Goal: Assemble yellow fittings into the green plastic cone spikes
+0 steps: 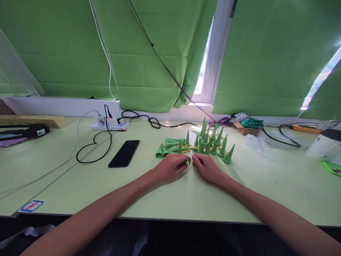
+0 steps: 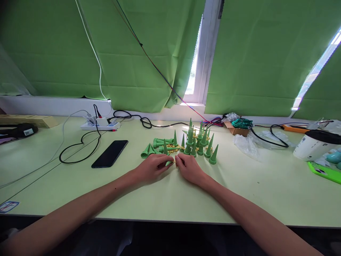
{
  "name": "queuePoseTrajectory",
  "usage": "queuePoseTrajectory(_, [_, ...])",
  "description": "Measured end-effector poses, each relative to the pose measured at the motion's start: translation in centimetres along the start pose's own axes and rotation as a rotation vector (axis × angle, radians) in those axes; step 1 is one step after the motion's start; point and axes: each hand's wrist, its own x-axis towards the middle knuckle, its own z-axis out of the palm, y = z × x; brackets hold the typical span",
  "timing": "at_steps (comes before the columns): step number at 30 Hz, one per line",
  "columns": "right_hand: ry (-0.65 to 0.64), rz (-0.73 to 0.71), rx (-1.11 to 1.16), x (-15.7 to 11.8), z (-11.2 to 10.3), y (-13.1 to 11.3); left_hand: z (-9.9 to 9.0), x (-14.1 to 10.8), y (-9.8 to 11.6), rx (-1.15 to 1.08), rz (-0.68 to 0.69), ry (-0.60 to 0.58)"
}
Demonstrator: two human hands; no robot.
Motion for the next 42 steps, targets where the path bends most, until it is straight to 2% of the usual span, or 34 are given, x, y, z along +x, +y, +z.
queuePoseTrajectory(6, [0.02, -0.001, 0.018, 0.02, -0.03, -0.12, -0.21, 0.09, 0.21, -0.001, -0.028, 0.034])
queuePoseTrajectory(13, [0.081, 0.033, 0.047, -0.07, -0.28, -0.21, -0.24, 0.49, 0.46, -0.143, -0.162, 0.096])
queuePoseTrajectory(17, [0.057, 0.027, 0.068, 0.0, -0.52, -0.38, 0.0, 0.53, 0.28, -0.212, -0.199, 0.094])
queuePoseTrajectory(27, [0.004, -0.023, 0.013, 0.05, -0.65, -0.02, -0.19, 0.37, 0.24, -0.162, -0.162, 0.033])
queuePoseTrajectory(34, [-0.036, -0.089, -0.061, -0.03, -0.49, 0.27, -0.38, 0.32, 0.57, -0.121, -0.153, 0.042])
queuePoseTrajectory(42, [-0.027, -0.053, -0.043, -0.09, -0.25, 0.39, -0.29, 0.44, 0.42, -0.124, -0.107, 0.062])
